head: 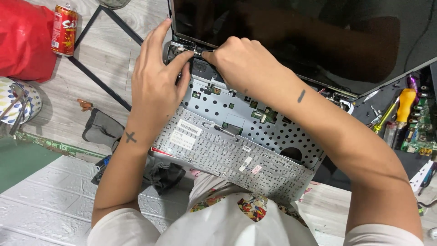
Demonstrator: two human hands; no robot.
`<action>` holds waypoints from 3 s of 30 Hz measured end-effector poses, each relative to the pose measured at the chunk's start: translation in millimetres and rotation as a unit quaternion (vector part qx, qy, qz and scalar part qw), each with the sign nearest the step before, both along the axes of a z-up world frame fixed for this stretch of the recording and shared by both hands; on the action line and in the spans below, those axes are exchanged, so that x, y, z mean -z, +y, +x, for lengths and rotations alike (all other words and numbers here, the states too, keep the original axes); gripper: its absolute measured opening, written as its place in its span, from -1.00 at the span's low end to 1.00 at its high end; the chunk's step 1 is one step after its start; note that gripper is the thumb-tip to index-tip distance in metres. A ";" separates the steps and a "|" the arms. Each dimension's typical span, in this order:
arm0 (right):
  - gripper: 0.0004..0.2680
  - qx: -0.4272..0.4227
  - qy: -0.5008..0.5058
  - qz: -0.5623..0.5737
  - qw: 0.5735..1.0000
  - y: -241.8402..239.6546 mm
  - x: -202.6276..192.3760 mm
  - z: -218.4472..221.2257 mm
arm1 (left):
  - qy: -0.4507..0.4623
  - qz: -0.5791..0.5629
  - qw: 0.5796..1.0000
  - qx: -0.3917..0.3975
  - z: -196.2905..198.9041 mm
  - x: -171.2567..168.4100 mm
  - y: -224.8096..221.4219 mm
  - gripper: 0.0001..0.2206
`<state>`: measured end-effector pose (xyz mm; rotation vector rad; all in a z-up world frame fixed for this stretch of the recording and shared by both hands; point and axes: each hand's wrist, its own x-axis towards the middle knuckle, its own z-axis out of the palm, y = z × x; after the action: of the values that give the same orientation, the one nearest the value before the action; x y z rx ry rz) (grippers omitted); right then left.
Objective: Connecting internal ribbon cables and fitting the keyboard assembly onto a laptop chassis during a repair.
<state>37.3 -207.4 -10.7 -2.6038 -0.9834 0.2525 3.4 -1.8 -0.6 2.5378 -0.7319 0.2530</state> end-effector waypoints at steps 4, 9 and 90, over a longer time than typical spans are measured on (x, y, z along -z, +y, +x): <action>-0.85 0.032 0.054 0.068 0.996 2.3 -12.9 -0.3 | -0.021 0.039 0.999 -0.007 -2.1 4.1 -1.7 -0.81; -0.93 0.062 0.014 0.115 0.991 8.4 -10.7 -3.2 | -0.083 0.112 0.990 -0.022 -2.5 8.1 0.3 -0.79; -0.87 0.174 0.016 0.055 0.983 -80.6 -27.8 -63.7 | 0.028 0.079 0.995 -0.056 2.1 -15.3 -14.2 -0.88</action>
<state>-26.3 -287.9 17.1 -2.6031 -0.5020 0.1443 5.5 -16.0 14.6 2.7286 -0.6097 0.1663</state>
